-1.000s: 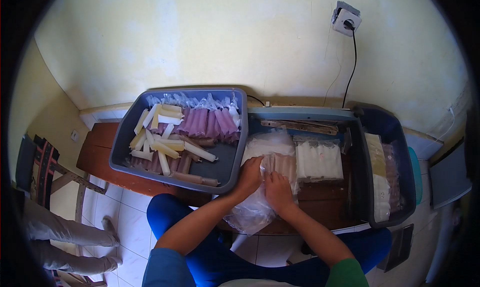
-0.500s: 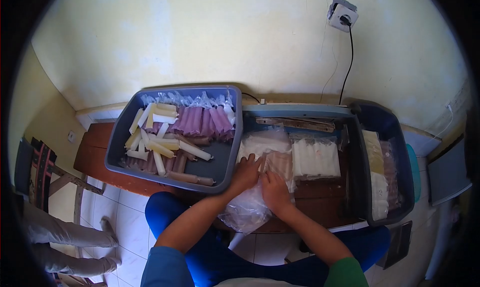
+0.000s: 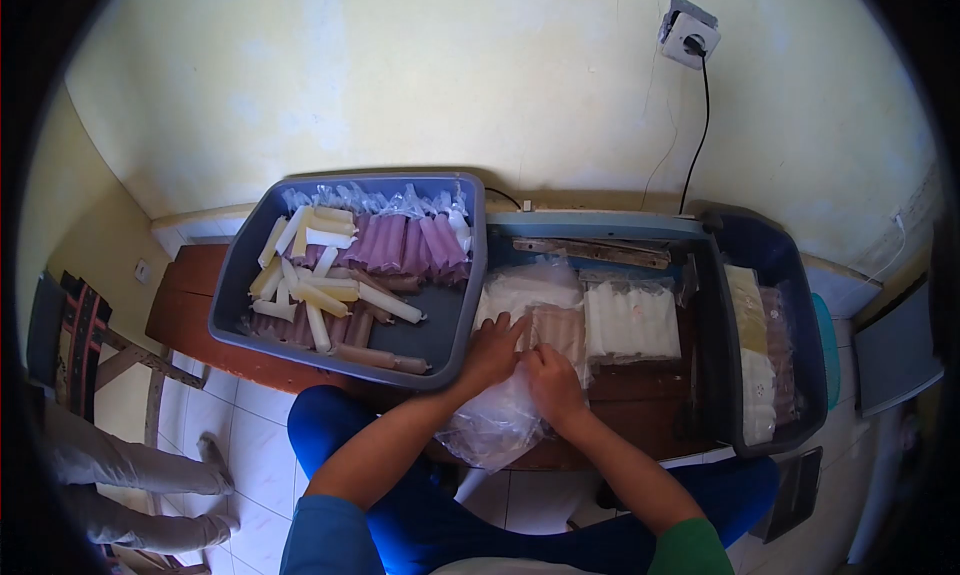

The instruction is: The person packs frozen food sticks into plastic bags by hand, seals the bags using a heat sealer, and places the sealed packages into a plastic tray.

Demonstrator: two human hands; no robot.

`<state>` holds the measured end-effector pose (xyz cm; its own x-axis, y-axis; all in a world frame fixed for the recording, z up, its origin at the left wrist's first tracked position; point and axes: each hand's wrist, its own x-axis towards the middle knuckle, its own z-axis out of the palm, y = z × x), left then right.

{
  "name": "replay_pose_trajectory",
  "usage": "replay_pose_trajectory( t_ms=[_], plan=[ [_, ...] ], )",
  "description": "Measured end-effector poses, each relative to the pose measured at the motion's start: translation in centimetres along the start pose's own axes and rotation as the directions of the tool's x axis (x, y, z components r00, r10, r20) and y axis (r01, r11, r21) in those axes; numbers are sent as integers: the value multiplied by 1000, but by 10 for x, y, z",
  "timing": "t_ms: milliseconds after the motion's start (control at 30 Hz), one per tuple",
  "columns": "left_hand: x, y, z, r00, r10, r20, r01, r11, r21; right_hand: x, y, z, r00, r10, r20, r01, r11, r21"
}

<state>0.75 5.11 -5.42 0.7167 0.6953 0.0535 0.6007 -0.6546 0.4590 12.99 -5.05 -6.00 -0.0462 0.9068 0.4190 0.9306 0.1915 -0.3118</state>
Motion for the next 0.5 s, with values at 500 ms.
replay_pose_trajectory(
  t_ms=[500],
  plan=[
    [-7,1,6,1000,-20,6,21,1000,-11,-1,-2,0,993,94,75,-96,995,20]
  ],
)
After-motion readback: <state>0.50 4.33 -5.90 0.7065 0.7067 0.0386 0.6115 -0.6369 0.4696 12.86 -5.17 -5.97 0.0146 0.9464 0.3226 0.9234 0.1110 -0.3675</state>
